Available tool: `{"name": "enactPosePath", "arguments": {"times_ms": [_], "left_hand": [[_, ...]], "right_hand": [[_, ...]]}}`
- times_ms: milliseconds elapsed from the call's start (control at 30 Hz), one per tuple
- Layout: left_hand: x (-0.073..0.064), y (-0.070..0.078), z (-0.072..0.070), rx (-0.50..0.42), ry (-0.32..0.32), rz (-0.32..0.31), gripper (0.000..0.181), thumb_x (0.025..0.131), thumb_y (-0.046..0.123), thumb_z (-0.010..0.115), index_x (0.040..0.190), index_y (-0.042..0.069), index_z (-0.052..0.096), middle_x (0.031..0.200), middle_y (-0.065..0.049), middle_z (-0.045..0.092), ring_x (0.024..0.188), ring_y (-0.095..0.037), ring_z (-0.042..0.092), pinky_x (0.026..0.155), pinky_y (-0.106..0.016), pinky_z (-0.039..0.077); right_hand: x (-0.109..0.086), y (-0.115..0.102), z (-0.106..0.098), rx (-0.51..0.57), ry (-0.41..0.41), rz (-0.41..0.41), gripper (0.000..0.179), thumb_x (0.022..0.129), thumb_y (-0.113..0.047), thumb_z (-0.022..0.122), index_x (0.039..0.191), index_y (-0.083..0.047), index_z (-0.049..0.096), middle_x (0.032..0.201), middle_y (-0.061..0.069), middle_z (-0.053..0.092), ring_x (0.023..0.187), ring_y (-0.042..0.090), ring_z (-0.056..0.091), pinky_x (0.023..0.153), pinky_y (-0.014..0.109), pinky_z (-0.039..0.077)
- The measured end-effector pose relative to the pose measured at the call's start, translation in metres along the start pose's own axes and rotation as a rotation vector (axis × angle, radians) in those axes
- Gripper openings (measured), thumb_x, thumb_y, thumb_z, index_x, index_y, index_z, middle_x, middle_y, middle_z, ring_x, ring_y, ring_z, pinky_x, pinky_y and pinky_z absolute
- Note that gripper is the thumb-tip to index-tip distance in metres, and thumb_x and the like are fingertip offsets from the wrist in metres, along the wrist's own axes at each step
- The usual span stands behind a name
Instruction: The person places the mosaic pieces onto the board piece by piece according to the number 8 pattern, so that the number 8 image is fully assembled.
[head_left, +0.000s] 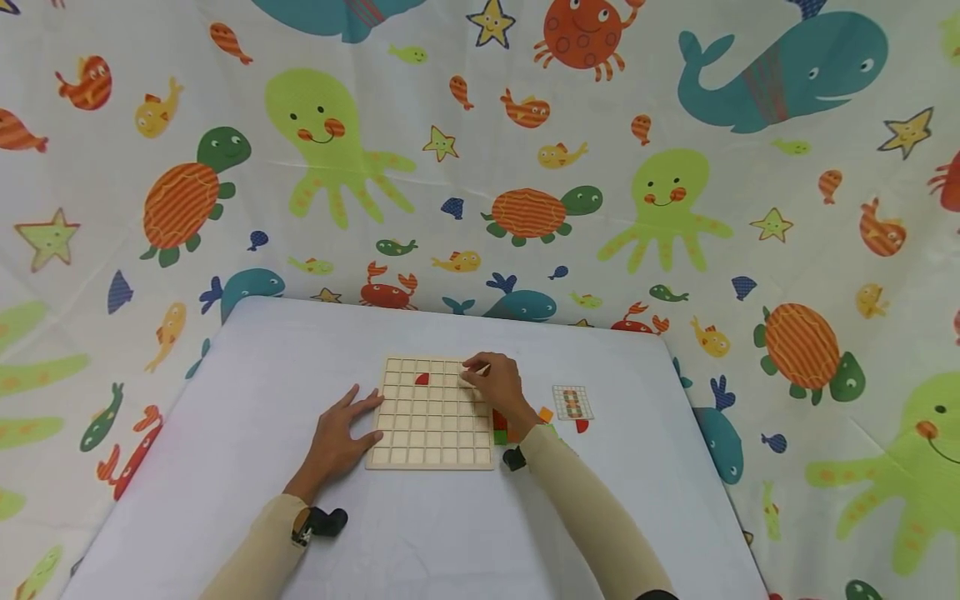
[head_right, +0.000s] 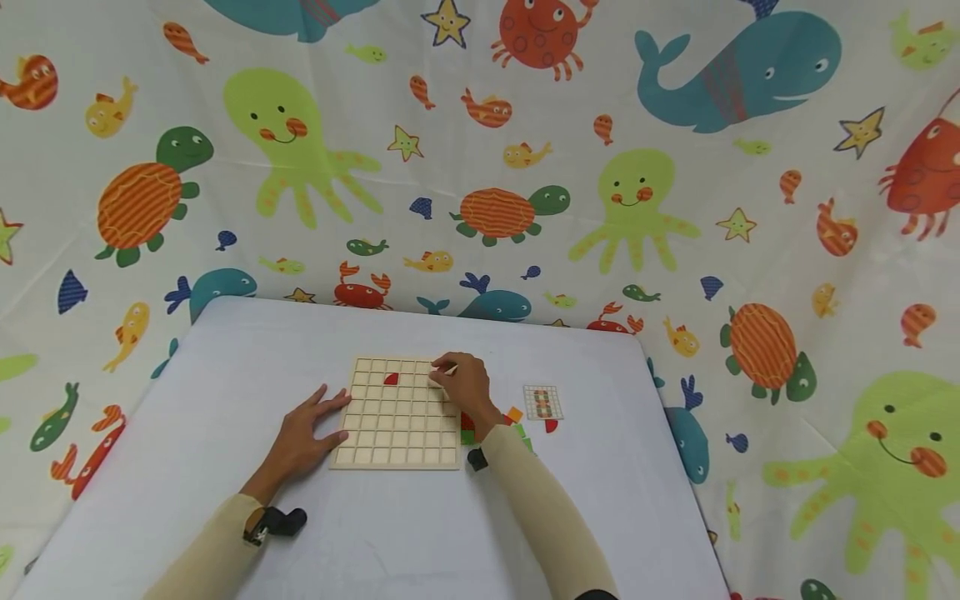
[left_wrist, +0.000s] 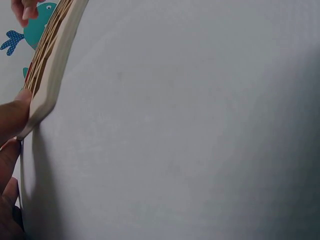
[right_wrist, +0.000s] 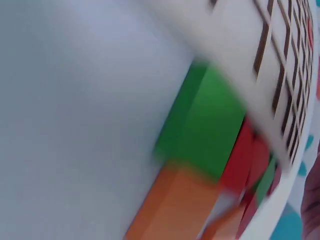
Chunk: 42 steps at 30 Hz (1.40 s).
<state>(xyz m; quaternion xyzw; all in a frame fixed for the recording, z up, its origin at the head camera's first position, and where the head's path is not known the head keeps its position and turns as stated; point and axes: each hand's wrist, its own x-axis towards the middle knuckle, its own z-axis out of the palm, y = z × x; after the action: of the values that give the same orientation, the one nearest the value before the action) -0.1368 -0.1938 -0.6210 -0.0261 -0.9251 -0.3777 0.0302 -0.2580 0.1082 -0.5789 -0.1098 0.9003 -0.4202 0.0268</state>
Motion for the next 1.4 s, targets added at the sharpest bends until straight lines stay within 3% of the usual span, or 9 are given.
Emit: {"name": "enactPosePath", "arguments": {"times_ms": [233,533,800,1067,1400], "left_hand": [[0.000,0.002,-0.001,-0.004,-0.001,0.008,0.064,0.088,0.017,0.085,0.148,0.010,0.062,0.167,-0.031,0.038,0.155,-0.056,0.033,0.121,-0.077,0.027],[-0.001,0.003,0.000,-0.006,-0.005,-0.010,0.064,0.088,0.018,0.085,0.148,0.011,0.063,0.168,-0.031,0.035,0.154,-0.057,0.032,0.121,-0.078,0.027],[-0.002,0.006,-0.003,-0.004,-0.018,-0.009,0.063,0.089,0.017,0.084,0.148,0.011,0.063,0.169,-0.030,0.035,0.156,-0.056,0.031,0.122,-0.077,0.026],[-0.003,0.006,-0.005,-0.003,-0.012,-0.001,0.061,0.089,0.017,0.084,0.147,0.010,0.064,0.168,-0.032,0.034,0.154,-0.058,0.032,0.121,-0.078,0.026],[-0.002,0.007,-0.005,-0.018,-0.001,0.006,0.062,0.089,0.016,0.084,0.147,0.010,0.064,0.167,-0.031,0.036,0.155,-0.057,0.032,0.121,-0.078,0.026]], "right_hand": [[-0.010,0.023,-0.031,0.015,0.028,0.040,0.022,0.096,-0.023,0.081,0.116,-0.013,0.080,0.099,0.001,0.075,0.079,0.019,0.064,0.066,0.025,0.055],[-0.028,0.045,-0.061,-0.034,0.070,0.154,0.022,0.094,-0.026,0.082,0.116,-0.022,0.080,0.105,0.000,0.074,0.092,0.022,0.059,0.078,0.027,0.053],[-0.051,0.069,-0.081,-0.054,0.094,0.217,0.025,0.094,-0.028,0.083,0.118,-0.022,0.080,0.109,0.002,0.074,0.094,0.023,0.060,0.074,0.025,0.054],[-0.066,0.080,-0.091,-0.089,0.096,0.282,0.025,0.093,-0.028,0.084,0.117,-0.020,0.082,0.109,0.004,0.071,0.099,0.024,0.059,0.078,0.029,0.053],[-0.077,0.085,-0.090,-0.184,0.067,0.308,0.024,0.088,-0.026,0.089,0.109,-0.017,0.084,0.110,0.005,0.073,0.096,0.022,0.060,0.080,0.031,0.052]]}}
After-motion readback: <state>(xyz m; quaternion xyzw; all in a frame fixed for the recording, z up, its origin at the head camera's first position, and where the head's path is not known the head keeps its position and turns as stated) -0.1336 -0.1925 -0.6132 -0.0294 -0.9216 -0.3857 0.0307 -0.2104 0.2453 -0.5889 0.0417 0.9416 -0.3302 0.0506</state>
